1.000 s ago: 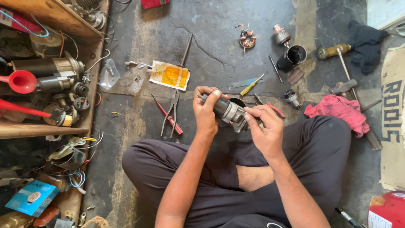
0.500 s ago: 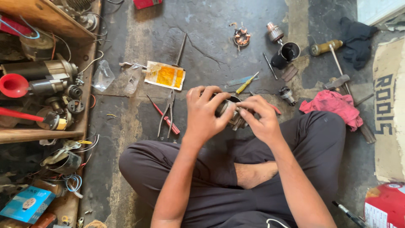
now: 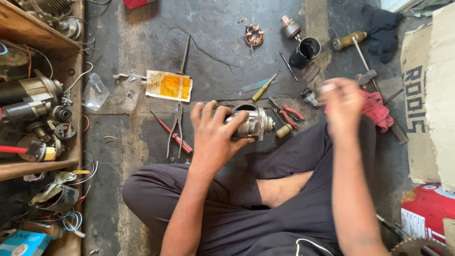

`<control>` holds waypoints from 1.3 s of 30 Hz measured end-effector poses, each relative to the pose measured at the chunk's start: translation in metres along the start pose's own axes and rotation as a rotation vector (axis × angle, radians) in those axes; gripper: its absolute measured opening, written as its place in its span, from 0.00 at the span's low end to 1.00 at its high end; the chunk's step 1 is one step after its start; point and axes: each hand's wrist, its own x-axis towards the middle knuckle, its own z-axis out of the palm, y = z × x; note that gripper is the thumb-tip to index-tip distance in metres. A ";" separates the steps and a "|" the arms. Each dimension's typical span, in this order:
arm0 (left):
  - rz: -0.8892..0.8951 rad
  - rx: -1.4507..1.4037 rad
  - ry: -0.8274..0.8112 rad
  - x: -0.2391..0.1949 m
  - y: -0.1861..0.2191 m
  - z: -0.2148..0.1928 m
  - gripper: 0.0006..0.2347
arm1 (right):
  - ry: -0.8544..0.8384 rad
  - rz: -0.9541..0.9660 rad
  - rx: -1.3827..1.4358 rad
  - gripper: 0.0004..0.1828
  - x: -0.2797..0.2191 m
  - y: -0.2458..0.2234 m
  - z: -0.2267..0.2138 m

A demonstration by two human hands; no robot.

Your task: The person sits on the floor and works on a disassembled electrical motor. They use a metal rod to adjust internal components and then use pliers to manipulate the copper windings on the rotor.

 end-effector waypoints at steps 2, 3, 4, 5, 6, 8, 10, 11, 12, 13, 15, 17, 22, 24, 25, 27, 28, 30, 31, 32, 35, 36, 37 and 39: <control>0.019 -0.012 -0.072 0.000 -0.003 0.001 0.30 | 0.133 0.029 -0.115 0.07 0.034 0.038 -0.047; 0.023 -0.018 -0.113 0.001 -0.005 0.000 0.31 | 0.176 0.093 -0.201 0.08 0.049 0.058 -0.070; 0.032 -0.028 -0.154 0.003 -0.006 0.001 0.32 | 0.190 -0.054 -0.336 0.06 0.064 0.078 -0.091; 0.051 -0.020 -0.133 0.004 -0.006 0.002 0.31 | 0.199 -0.201 -0.470 0.05 0.076 0.097 -0.109; 0.073 -0.011 -0.111 0.004 -0.005 0.001 0.30 | 0.207 -0.349 -0.602 0.04 0.087 0.116 -0.122; 0.092 -0.010 -0.090 0.005 -0.005 0.002 0.28 | 0.337 -0.235 -0.736 0.06 0.105 0.146 -0.140; 0.084 -0.019 -0.087 0.006 -0.005 0.002 0.28 | 0.397 -0.216 -0.891 0.11 0.117 0.161 -0.150; 0.076 -0.029 -0.092 0.007 -0.003 0.002 0.28 | 0.393 -0.257 -0.981 0.14 0.122 0.163 -0.153; 0.068 -0.032 -0.095 0.007 -0.003 0.001 0.27 | 0.390 -0.299 -1.063 0.18 0.129 0.164 -0.150; 0.061 -0.035 -0.098 0.009 -0.003 0.000 0.27 | 0.411 -0.249 -1.033 0.19 0.137 0.163 -0.148; 0.049 -0.034 -0.091 0.010 -0.002 0.000 0.26 | 0.434 -0.141 -0.970 0.23 0.150 0.162 -0.144; 0.025 -0.027 -0.085 0.009 -0.001 0.001 0.26 | 0.356 0.209 -0.908 0.20 0.156 0.160 -0.145; -0.003 -0.036 -0.107 0.007 -0.003 0.005 0.27 | 0.335 0.233 -0.665 0.21 0.138 0.151 -0.180; -0.013 -0.051 -0.116 0.006 -0.002 0.004 0.27 | 0.081 0.128 -1.138 0.21 0.123 0.148 -0.192; -0.017 -0.054 -0.118 0.007 -0.002 0.002 0.27 | 0.037 0.344 -0.973 0.21 0.118 0.146 -0.196; -0.023 -0.042 -0.112 0.007 -0.002 0.001 0.27 | -0.059 0.754 -0.619 0.25 0.109 0.140 -0.206; -0.025 -0.042 -0.109 0.006 0.000 0.002 0.27 | -0.091 0.633 -0.788 0.25 0.101 0.136 -0.211; -0.034 -0.044 -0.110 0.005 0.000 0.002 0.27 | -0.156 0.374 -1.112 0.25 0.088 0.124 -0.214; -0.038 -0.044 -0.111 0.005 0.000 0.002 0.27 | -0.141 0.308 -1.257 0.24 0.082 0.116 -0.212; -0.041 -0.046 -0.110 0.004 0.000 0.002 0.27 | -0.126 0.240 -1.399 0.23 0.075 0.104 -0.210; -0.048 -0.049 -0.111 0.003 0.001 0.003 0.27 | -0.093 0.026 -1.627 0.23 0.059 0.057 -0.192; -0.045 -0.049 -0.112 0.004 0.001 0.003 0.27 | -0.079 -0.045 -1.671 0.24 0.054 0.039 -0.187; -0.043 -0.050 -0.112 0.004 0.001 0.002 0.27 | -0.073 -0.045 -1.664 0.22 0.049 0.021 -0.182; -0.042 -0.045 -0.096 0.005 0.002 0.003 0.27 | -0.056 -0.045 -1.651 0.18 0.043 -0.011 -0.180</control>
